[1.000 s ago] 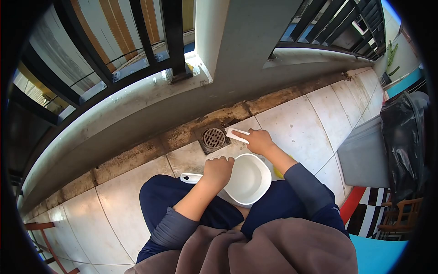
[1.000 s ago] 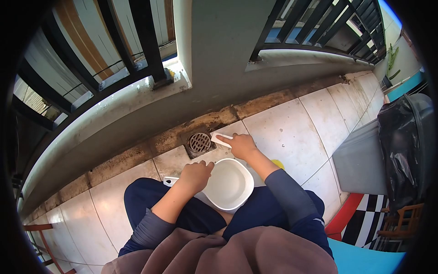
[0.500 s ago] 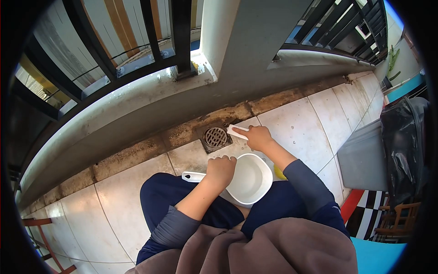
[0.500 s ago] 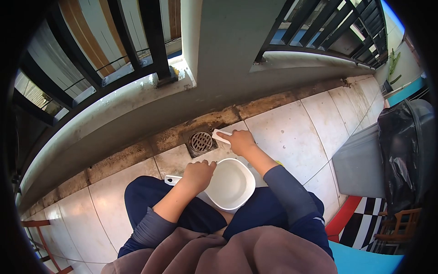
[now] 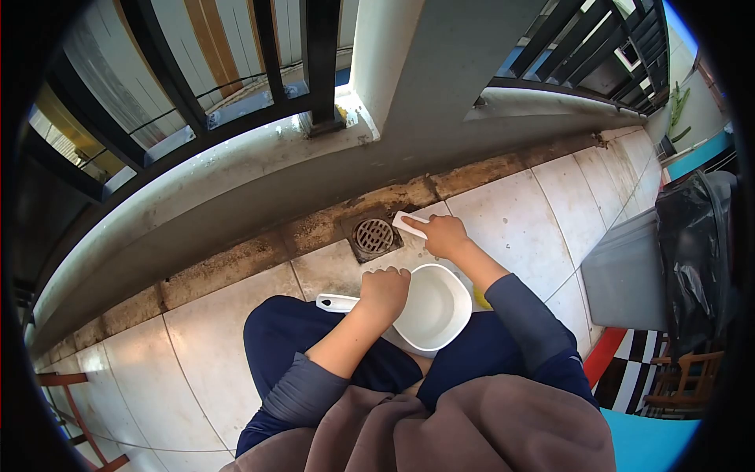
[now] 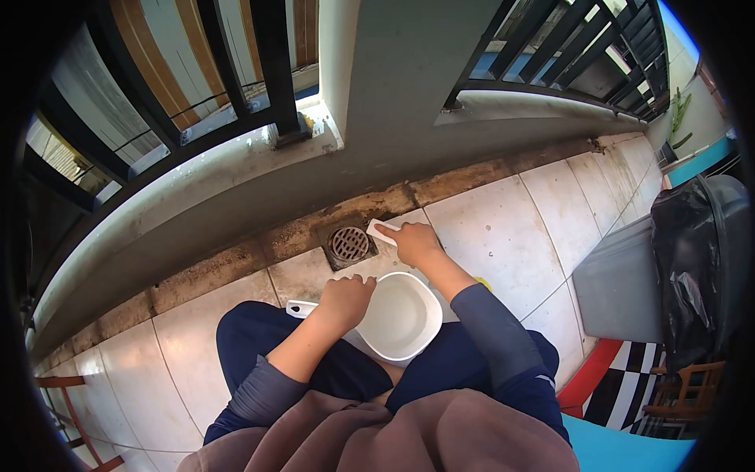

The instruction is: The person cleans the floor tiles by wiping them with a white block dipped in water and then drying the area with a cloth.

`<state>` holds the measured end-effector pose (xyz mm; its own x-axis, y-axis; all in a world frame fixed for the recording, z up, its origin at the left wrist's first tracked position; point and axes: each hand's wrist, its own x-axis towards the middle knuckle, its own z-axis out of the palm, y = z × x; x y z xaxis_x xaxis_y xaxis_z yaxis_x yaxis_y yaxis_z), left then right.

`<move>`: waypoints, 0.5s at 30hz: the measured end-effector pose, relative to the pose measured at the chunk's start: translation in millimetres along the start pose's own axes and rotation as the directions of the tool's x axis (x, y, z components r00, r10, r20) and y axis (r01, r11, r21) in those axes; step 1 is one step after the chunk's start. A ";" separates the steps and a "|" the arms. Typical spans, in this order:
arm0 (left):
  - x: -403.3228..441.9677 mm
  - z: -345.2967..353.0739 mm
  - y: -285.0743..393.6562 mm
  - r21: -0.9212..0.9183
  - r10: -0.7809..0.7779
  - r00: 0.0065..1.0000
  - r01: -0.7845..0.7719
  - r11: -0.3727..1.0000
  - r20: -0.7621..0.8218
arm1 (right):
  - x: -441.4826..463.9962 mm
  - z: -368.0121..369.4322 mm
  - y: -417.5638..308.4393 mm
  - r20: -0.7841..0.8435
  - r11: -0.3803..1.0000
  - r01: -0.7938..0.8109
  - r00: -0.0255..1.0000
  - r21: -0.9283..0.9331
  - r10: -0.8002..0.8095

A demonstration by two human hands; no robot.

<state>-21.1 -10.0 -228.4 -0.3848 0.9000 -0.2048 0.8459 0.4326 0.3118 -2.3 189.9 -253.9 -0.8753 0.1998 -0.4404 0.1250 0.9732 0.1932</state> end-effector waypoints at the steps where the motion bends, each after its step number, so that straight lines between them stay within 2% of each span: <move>1: 0.7 -0.4 -0.4 -0.003 -0.002 1.000 0.002 1.000 0.005 | -1.8 -2.5 0.8 0.017 0.999 0.038 0.999 0.003 -0.038; 4: 1.1 -0.8 -0.2 -0.007 -0.003 1.000 0.003 1.000 0.011 | 6.7 -0.2 5.5 -0.008 0.998 -0.062 0.998 0.027 0.062; 7: -1.4 -0.7 0.4 0.000 0.000 1.000 0.000 1.000 0.002 | 5.4 10.4 -0.5 -0.073 0.998 -0.047 0.996 0.037 0.050; 10: -1.2 -1.7 -1.3 0.007 0.003 1.000 -0.003 1.000 -0.001 | -9.1 8.2 5.0 -0.032 0.998 0.041 0.999 0.053 -0.039; 13: 1.8 -0.8 0.2 0.019 0.009 1.000 -0.009 1.000 0.019 | -7.7 -1.0 5.5 0.023 1.000 0.015 1.000 0.009 -0.015; 15: 1.5 -0.3 1.1 0.023 0.013 0.999 -0.014 1.000 0.033 | 0.9 0.9 -1.1 -0.002 0.999 -0.029 1.000 0.046 0.029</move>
<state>-20.8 -8.1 -228.1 -0.3616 0.9032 -0.2311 0.8594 0.4191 0.2930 -2.8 189.1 -255.4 -0.8720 0.2278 -0.4332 0.1715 0.9712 0.1656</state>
